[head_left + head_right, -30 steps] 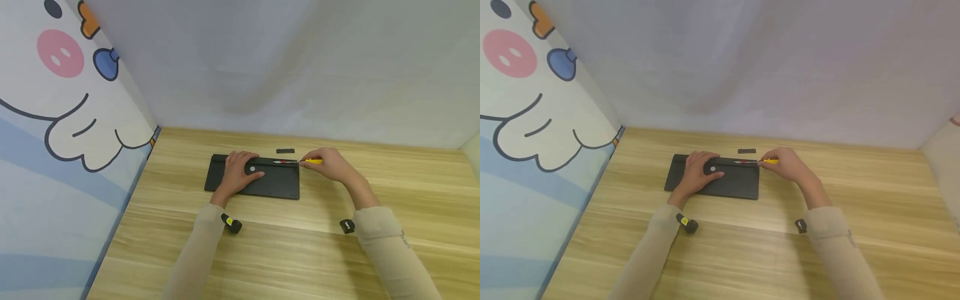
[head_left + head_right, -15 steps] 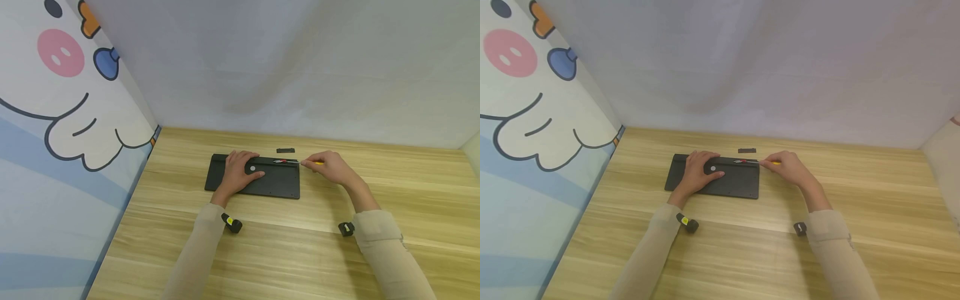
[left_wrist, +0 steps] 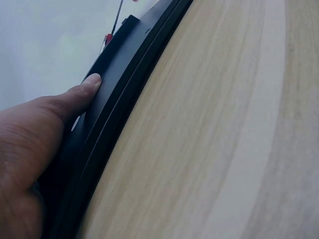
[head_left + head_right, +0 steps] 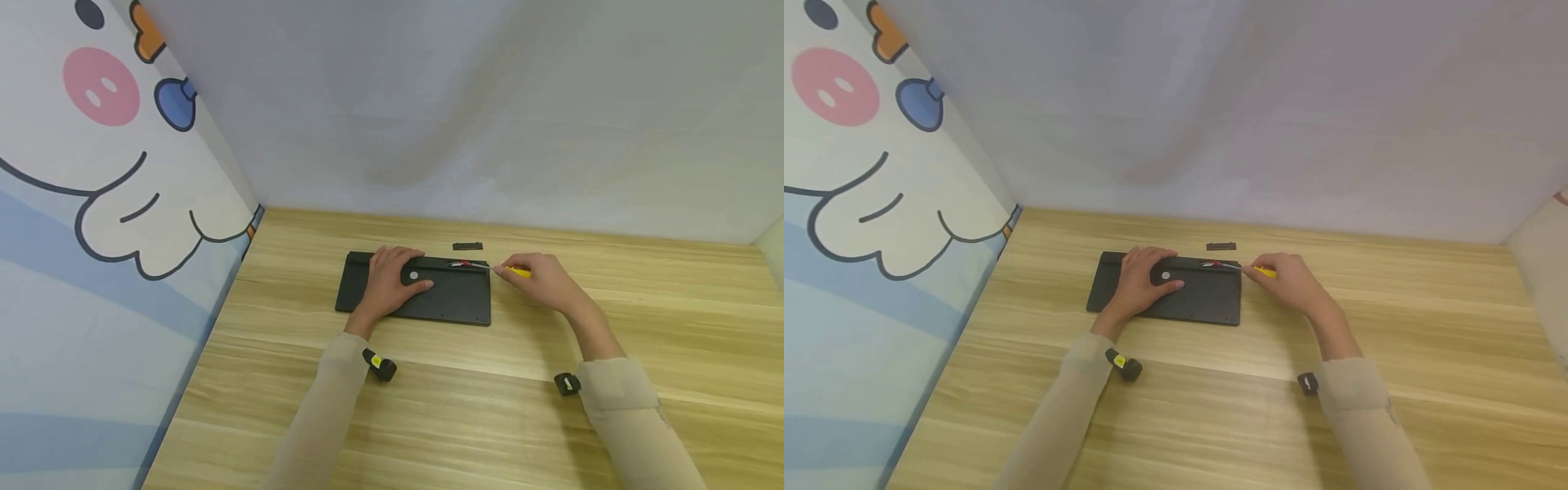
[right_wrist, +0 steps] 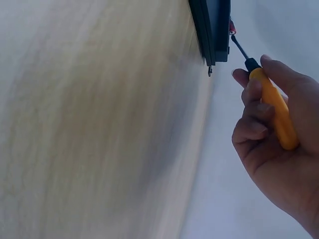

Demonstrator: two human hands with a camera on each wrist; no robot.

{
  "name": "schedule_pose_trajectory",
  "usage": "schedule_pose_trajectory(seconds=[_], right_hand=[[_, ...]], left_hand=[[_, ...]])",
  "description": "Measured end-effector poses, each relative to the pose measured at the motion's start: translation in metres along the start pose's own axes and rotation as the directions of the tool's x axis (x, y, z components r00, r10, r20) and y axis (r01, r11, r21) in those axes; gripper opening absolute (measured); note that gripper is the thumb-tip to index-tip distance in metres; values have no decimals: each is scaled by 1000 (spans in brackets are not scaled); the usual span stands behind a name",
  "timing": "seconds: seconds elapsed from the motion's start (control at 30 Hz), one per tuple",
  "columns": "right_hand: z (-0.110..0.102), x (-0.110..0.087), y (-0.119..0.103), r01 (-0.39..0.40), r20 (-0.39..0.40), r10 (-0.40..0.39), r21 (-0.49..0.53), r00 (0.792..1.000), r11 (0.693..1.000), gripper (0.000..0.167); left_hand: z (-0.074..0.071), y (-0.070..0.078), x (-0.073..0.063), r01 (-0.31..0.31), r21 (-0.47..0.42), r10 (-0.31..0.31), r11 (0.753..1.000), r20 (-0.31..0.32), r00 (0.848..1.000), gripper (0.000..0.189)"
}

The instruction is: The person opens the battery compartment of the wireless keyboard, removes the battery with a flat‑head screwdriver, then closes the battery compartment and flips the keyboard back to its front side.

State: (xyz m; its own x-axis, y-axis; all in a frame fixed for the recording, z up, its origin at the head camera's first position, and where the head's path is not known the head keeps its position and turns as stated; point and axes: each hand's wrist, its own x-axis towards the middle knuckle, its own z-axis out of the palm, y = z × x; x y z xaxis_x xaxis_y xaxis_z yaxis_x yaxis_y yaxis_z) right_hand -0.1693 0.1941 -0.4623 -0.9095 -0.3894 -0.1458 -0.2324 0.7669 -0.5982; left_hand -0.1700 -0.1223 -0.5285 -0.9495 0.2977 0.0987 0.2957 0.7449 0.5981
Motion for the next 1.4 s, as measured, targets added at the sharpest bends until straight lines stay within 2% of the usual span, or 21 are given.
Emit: schedule_pose_trajectory(seconds=[0.27,0.53,0.77,1.03,1.4], right_hand=[[-7,-14,-5,0,-119,-4,-35,993,999,35],[-11,-24,1,-74,-170,65,-50,983,996,34],[-15,-34,14,-91,-231,77,-49,970,995,30],[-16,-53,32,-199,-314,184,-19,931,980,41],[-20,-72,61,-328,-320,302,-28,898,944,47]], left_hand=[[-1,0,-1,-14,-4,14,1000,-10,1000,63],[-1,1,-2,-24,-5,24,1000,-9,1000,63],[-1,1,-3,-30,-13,30,999,-18,999,63],[-1,1,-3,-35,-22,35,999,-19,999,62],[-1,0,-3,-41,-15,41,999,-29,999,62]])
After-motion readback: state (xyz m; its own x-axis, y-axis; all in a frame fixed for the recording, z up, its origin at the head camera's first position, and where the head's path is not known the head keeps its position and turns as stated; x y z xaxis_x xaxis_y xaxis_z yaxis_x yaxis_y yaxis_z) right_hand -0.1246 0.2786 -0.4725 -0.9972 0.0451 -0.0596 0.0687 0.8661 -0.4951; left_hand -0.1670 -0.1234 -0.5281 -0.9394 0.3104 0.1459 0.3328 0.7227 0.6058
